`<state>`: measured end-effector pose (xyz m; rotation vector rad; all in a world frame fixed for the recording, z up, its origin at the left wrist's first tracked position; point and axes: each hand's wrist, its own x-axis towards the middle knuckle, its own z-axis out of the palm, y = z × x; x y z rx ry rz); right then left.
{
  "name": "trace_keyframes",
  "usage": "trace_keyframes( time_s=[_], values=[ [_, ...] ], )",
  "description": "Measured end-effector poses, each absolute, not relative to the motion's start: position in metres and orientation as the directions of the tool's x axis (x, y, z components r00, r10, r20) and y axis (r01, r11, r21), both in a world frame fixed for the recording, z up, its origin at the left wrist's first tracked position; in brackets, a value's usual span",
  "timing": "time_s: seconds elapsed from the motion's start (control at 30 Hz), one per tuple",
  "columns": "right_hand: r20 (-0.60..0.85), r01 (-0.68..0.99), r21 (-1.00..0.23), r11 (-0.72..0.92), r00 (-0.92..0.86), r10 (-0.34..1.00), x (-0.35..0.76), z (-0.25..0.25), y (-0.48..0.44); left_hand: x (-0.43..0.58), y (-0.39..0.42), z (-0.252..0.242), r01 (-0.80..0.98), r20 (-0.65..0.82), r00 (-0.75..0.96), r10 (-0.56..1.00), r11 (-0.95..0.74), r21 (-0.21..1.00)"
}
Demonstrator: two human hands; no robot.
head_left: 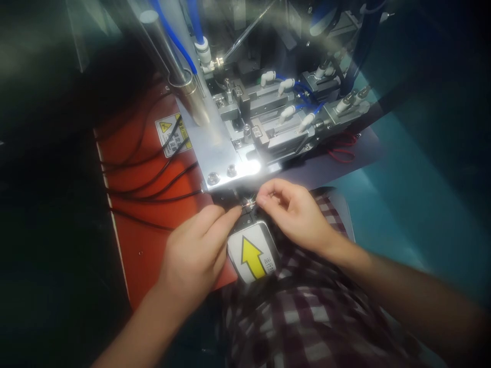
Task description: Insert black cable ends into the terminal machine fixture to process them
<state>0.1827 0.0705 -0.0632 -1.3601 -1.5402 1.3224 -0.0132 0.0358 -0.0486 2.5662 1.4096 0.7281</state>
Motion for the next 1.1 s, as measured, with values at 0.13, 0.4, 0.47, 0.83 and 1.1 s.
trace_keyframes(
  time_s=[0.13,0.4,0.47,0.83,1.1],
  values=[
    [-0.124,0.274,-0.96,-0.061,-0.217,0.968,0.182,-0.062,0.071,-0.013,0.035,-0.049,0.762,0.347,0.451,0.822,-0.558,0.33],
    [-0.143,0.315,-0.946,-0.071,-0.213,0.967,0.181,-0.062,0.07,-0.012,0.036,-0.049,0.757,0.347,0.452,0.822,-0.559,0.339],
    [-0.155,0.347,-0.935,-0.078,-0.201,0.967,0.18,-0.059,0.071,-0.012,0.036,-0.048,0.756,0.349,0.451,0.821,-0.56,0.339],
    [-0.147,0.445,-0.894,-0.056,-0.172,0.974,0.186,-0.045,0.078,-0.012,0.037,-0.048,0.756,0.342,0.462,0.818,-0.565,0.331],
    [-0.082,0.352,-0.936,-0.007,-0.198,0.977,0.183,-0.052,0.074,-0.013,0.036,-0.048,0.761,0.341,0.453,0.824,-0.556,0.335]
  ],
)
